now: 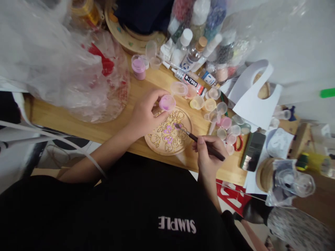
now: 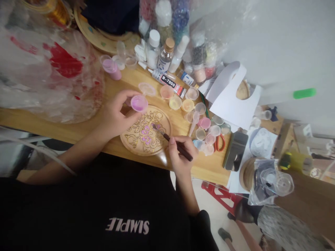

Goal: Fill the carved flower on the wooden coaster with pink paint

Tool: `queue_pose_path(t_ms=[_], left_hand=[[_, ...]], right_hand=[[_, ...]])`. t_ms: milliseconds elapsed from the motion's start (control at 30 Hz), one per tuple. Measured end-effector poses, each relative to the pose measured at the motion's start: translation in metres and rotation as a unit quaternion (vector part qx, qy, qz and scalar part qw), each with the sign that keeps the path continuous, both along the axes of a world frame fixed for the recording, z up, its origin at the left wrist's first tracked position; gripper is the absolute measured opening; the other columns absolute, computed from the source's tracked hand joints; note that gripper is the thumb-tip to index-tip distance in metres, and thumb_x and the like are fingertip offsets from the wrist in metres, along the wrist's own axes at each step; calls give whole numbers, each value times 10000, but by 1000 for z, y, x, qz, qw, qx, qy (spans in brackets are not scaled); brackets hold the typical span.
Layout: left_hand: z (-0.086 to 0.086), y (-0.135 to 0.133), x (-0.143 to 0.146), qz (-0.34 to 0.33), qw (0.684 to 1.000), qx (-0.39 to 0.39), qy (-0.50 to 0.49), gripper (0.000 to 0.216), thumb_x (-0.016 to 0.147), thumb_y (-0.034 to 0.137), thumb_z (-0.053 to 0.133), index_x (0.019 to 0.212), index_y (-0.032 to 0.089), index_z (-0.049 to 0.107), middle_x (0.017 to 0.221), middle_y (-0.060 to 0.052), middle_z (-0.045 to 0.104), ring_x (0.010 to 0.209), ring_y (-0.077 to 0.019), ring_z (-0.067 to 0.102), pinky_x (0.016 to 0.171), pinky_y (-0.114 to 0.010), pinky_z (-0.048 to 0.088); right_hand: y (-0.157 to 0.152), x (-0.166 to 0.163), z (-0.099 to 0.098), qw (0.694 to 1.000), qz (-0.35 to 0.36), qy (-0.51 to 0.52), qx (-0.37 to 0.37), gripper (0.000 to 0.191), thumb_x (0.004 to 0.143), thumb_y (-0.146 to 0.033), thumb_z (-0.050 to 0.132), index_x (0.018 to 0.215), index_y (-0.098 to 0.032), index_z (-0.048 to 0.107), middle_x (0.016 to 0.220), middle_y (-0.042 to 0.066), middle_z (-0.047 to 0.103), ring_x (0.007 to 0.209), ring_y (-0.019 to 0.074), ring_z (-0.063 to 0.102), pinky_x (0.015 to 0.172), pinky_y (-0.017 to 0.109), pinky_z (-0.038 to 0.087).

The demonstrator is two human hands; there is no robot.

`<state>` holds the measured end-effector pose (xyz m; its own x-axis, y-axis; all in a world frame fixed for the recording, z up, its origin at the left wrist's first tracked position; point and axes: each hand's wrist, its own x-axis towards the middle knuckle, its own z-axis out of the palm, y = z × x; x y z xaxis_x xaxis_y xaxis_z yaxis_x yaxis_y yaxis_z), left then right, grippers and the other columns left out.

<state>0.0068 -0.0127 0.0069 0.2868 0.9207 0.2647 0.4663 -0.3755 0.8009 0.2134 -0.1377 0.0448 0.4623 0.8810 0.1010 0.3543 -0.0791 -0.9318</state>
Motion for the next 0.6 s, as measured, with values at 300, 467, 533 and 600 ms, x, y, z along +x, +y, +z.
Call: queue_pose_path(t_ms=[300, 467, 533, 600], left_hand=[[-2, 1, 0, 4, 1000, -3, 1, 346, 930, 191, 754, 1264, 259, 694, 1221, -42, 798, 1104, -240, 757, 985, -364, 665], [-1, 0, 0, 1, 1000, 2, -8, 340, 936, 190, 770, 1260, 258, 688, 1221, -34, 798, 1084, -228, 762, 987, -354, 656], [-1, 0, 0, -1, 1000, 5, -10, 324, 946, 190, 755, 1256, 253, 685, 1228, -34, 800, 1091, -228, 761, 980, -354, 656], [-2, 1, 0, -6, 1000, 8, -11, 306, 961, 199, 742, 1258, 250, 682, 1238, -31, 801, 1106, -225, 757, 977, -355, 657]], right_hand=[[0, -4, 14, 993, 69, -97, 25, 175, 994, -327, 800, 835, -259, 770, 678, -30, 772, 532, 133, 681, 520, 260, 548], [1, -8, 19, 985, 87, -140, 49, 142, 979, -243, 784, 840, -269, 768, 691, -33, 779, 530, 132, 672, 504, 255, 547], [1, -9, 19, 984, 86, -146, 56, 150, 978, -228, 783, 835, -270, 763, 680, -39, 770, 526, 129, 673, 500, 249, 542], [1, -9, 18, 984, 85, -148, 57, 156, 980, -236, 787, 831, -271, 759, 675, -40, 767, 521, 130, 672, 499, 250, 541]])
